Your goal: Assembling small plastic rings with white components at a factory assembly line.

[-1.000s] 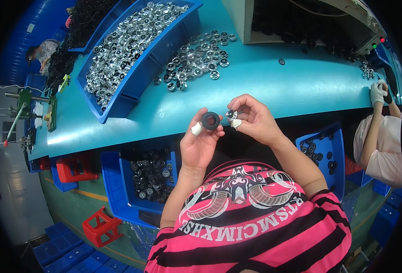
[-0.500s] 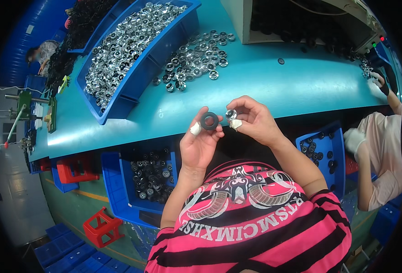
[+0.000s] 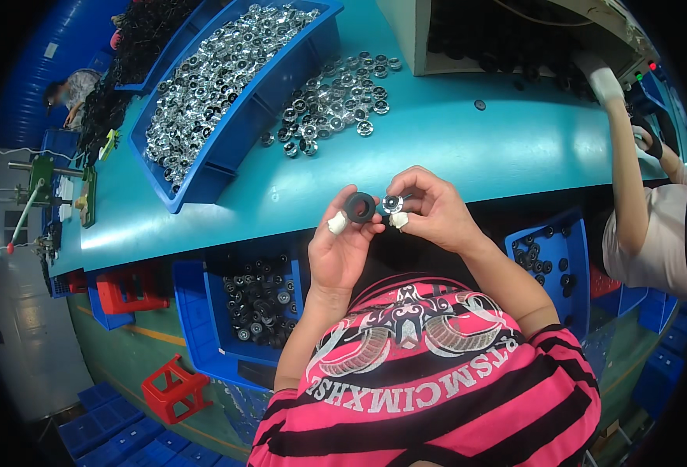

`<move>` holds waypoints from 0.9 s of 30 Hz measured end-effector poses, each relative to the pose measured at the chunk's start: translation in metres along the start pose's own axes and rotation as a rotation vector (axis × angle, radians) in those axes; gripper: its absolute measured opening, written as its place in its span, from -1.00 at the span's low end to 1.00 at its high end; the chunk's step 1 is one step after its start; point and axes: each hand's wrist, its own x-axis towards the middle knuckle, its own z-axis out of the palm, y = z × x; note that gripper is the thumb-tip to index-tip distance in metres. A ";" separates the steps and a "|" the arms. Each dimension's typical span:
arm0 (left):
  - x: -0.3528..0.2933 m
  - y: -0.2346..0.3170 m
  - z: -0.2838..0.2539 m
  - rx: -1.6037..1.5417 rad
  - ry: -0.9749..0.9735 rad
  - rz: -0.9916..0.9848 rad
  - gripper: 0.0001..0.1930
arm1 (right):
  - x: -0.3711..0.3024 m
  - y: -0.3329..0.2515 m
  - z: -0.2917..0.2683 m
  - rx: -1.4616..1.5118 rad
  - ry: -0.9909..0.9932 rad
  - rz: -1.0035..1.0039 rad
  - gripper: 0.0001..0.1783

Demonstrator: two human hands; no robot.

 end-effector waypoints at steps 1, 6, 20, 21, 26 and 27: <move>0.000 0.000 0.001 0.007 0.000 0.001 -0.48 | 0.000 0.001 0.000 0.012 -0.005 0.008 -0.58; 0.000 -0.002 0.000 0.008 -0.018 0.012 -0.50 | -0.001 0.008 -0.002 0.037 -0.026 0.018 -0.59; -0.001 -0.001 0.001 0.029 -0.026 0.009 -0.50 | -0.003 0.008 -0.003 0.093 0.006 0.043 -0.58; -0.001 -0.001 0.001 0.036 -0.020 0.014 -0.50 | -0.003 0.008 -0.003 0.100 0.013 0.040 -0.57; -0.002 -0.002 0.000 0.058 -0.006 0.030 -0.49 | -0.002 0.004 -0.003 -0.174 0.022 -0.129 -0.65; -0.002 -0.002 0.001 0.067 0.001 0.031 -0.49 | -0.002 0.001 -0.001 -0.244 0.020 -0.187 -0.67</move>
